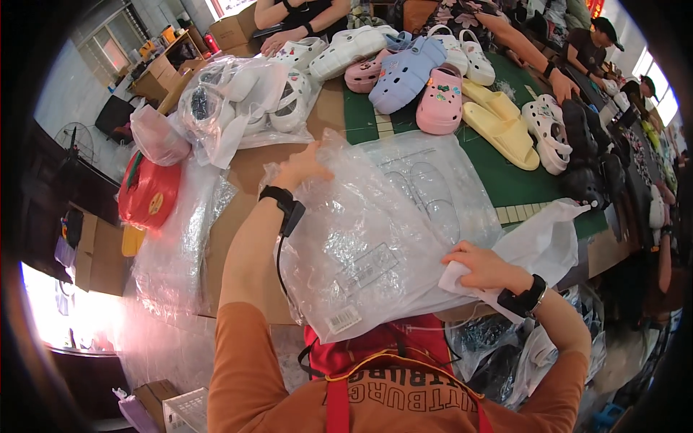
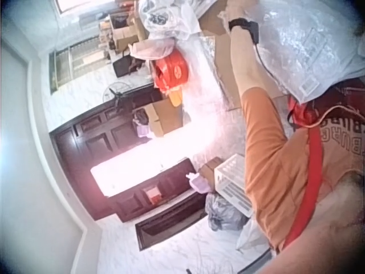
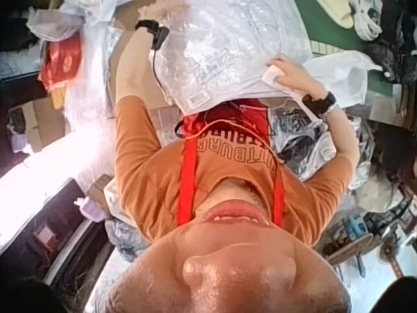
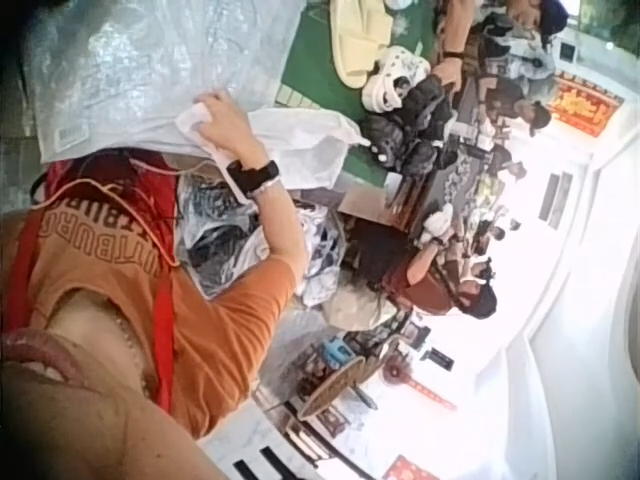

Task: Packing white clogs into plastic bags at a factory finishing workbench.

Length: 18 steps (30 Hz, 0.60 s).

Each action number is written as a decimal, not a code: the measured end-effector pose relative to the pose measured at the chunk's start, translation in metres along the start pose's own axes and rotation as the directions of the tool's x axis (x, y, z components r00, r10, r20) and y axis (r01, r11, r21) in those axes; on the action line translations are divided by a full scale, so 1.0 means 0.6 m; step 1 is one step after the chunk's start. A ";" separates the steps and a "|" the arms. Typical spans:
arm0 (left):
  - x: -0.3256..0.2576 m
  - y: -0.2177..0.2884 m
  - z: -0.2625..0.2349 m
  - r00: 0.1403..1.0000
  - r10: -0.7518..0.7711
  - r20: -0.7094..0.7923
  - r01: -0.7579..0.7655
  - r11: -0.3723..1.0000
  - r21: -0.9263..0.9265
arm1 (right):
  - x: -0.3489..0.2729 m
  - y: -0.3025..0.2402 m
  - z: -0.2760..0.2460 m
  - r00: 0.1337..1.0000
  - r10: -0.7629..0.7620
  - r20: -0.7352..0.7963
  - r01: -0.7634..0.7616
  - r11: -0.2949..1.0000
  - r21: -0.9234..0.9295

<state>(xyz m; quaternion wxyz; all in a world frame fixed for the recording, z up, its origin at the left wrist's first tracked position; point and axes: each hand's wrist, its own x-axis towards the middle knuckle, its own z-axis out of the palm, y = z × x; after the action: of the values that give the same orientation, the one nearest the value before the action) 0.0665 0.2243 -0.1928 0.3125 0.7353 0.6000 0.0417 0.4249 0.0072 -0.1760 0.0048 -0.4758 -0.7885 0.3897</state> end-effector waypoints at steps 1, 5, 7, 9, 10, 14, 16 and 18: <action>-0.031 0.027 -0.006 0.976 -0.165 -0.139 0.201 0.931 0.306 | 0.002 -0.002 0.000 1.000 0.007 0.015 -0.007 1.000 0.000; -0.029 -0.054 0.022 0.972 -0.002 -0.235 0.006 1.000 0.020 | 0.018 -0.008 0.005 0.999 -0.041 0.006 0.041 0.999 -0.012; -0.029 -0.030 0.029 0.945 0.020 -0.326 0.010 0.996 0.090 | 0.014 0.007 0.009 0.995 -0.102 -0.023 0.101 0.994 -0.038; -0.041 0.010 0.022 0.925 0.079 -0.371 -0.015 0.985 0.172 | 0.003 0.015 0.009 0.994 -0.110 -0.025 0.110 0.994 -0.018; -0.046 0.034 0.015 0.904 0.136 -0.405 -0.032 0.967 0.253 | -0.005 0.020 0.008 0.993 -0.116 -0.023 0.116 0.993 0.010; -0.072 0.105 -0.015 0.881 0.258 -0.396 -0.225 0.966 0.128 | -0.047 0.018 -0.003 0.997 -0.076 -0.029 0.078 0.995 0.059; -0.069 0.126 -0.020 0.873 0.333 -0.356 -0.234 0.927 0.292 | -0.067 0.011 -0.008 0.999 -0.051 -0.017 0.053 0.986 0.159; -0.046 0.129 -0.007 0.860 0.361 -0.360 -0.237 0.908 0.344 | -0.081 0.010 -0.006 1.000 -0.021 -0.001 0.021 0.965 0.260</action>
<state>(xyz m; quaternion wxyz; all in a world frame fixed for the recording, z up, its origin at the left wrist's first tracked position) 0.1235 0.1945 -0.1412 0.0567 0.8317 0.5293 0.1579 0.4575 -0.0257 -0.1599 0.0703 -0.4622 -0.7357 0.4901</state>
